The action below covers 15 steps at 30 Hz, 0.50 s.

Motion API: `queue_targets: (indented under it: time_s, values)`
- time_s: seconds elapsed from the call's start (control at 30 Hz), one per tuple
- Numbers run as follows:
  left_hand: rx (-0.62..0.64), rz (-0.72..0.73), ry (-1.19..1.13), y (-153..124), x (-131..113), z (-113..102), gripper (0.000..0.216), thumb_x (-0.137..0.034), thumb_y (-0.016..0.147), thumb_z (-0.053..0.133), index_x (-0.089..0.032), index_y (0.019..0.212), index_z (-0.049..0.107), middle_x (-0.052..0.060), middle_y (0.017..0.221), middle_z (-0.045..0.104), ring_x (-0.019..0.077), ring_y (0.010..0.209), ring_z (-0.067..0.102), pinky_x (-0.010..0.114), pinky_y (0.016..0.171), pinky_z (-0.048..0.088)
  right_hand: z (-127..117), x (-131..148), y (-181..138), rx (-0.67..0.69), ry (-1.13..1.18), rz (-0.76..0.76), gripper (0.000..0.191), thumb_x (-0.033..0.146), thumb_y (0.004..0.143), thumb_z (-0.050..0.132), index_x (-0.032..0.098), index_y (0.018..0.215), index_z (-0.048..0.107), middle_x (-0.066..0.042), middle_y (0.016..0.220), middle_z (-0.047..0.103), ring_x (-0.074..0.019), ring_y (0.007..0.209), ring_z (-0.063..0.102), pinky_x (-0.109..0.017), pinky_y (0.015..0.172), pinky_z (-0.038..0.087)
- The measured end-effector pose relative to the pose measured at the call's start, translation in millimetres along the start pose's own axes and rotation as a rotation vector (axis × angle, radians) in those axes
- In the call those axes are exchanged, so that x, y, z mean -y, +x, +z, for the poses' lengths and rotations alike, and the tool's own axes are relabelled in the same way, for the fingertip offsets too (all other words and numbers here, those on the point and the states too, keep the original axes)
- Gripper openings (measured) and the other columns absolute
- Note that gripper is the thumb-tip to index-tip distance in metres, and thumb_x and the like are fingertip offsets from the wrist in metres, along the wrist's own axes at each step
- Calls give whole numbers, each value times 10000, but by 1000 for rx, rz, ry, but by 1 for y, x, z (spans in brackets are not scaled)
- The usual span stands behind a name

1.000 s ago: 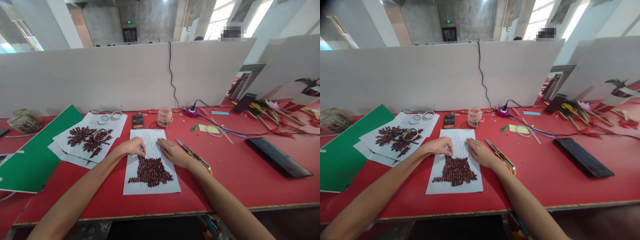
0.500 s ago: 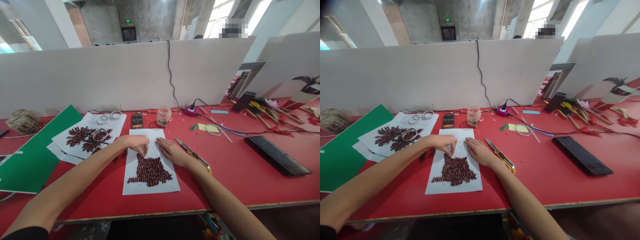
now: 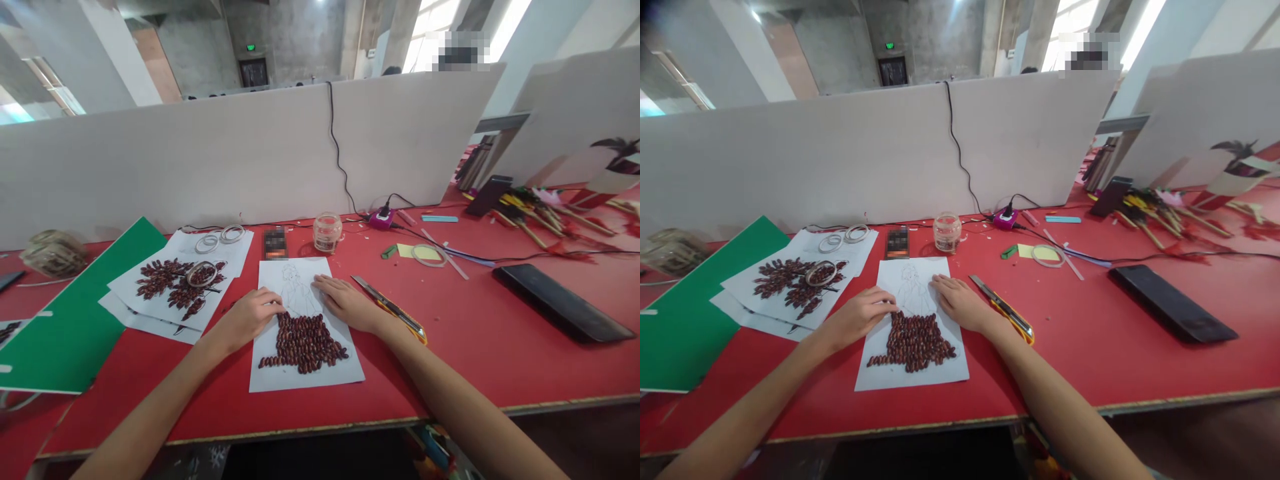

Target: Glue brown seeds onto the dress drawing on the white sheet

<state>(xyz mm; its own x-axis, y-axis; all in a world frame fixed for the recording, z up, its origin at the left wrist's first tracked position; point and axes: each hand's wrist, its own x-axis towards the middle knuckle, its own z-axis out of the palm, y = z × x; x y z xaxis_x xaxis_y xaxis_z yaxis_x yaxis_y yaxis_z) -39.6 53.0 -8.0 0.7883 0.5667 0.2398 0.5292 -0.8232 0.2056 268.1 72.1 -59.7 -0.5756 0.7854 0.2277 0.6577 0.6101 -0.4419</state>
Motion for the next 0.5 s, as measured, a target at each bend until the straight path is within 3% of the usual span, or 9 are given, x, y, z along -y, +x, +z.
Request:
queue_targets:
  time_s: [0.1, 0.2, 0.33, 0.5]
  values:
    - [44, 58, 71, 2, 3, 3, 205, -123, 1006, 562, -204, 1104, 724, 64, 1083, 710, 210, 1002, 624, 348, 877, 509, 2, -2, 0, 5, -11, 7, 469, 198, 1028, 391, 177, 1476, 532, -149, 1590, 473, -289, 1494, 418, -538, 1209, 387]
    - [121, 151, 141, 24, 9, 2, 160, -138, 994, 597, -190, 934, 735, 44, 942, 715, 194, 907, 629, 319, 799, 487, 4, -4, 0, 13, -17, 0, 466, 205, 1036, 384, 168, 1480, 523, -158, 1589, 471, -288, 1495, 416, -538, 1211, 383]
    - [242, 274, 290, 52, 8, -1, 226, -16, 900, 645, -172, 744, 694, 26, 761, 691, 180, 766, 617, 312, 702, 445, 3, -5, -1, 8, -9, -21, 466, 211, 1036, 399, 174, 1486, 514, -160, 1589, 472, -287, 1495, 415, -535, 1211, 383]
    - [400, 306, 397, 66, -3, -8, 261, 53, 814, 667, -172, 685, 700, 38, 705, 711, 181, 668, 616, 316, 628, 416, 3, -5, -1, 9, -7, -14, 467, 206, 1037, 395, 167, 1487, 513, -163, 1583, 479, -289, 1497, 413, -529, 1210, 386]
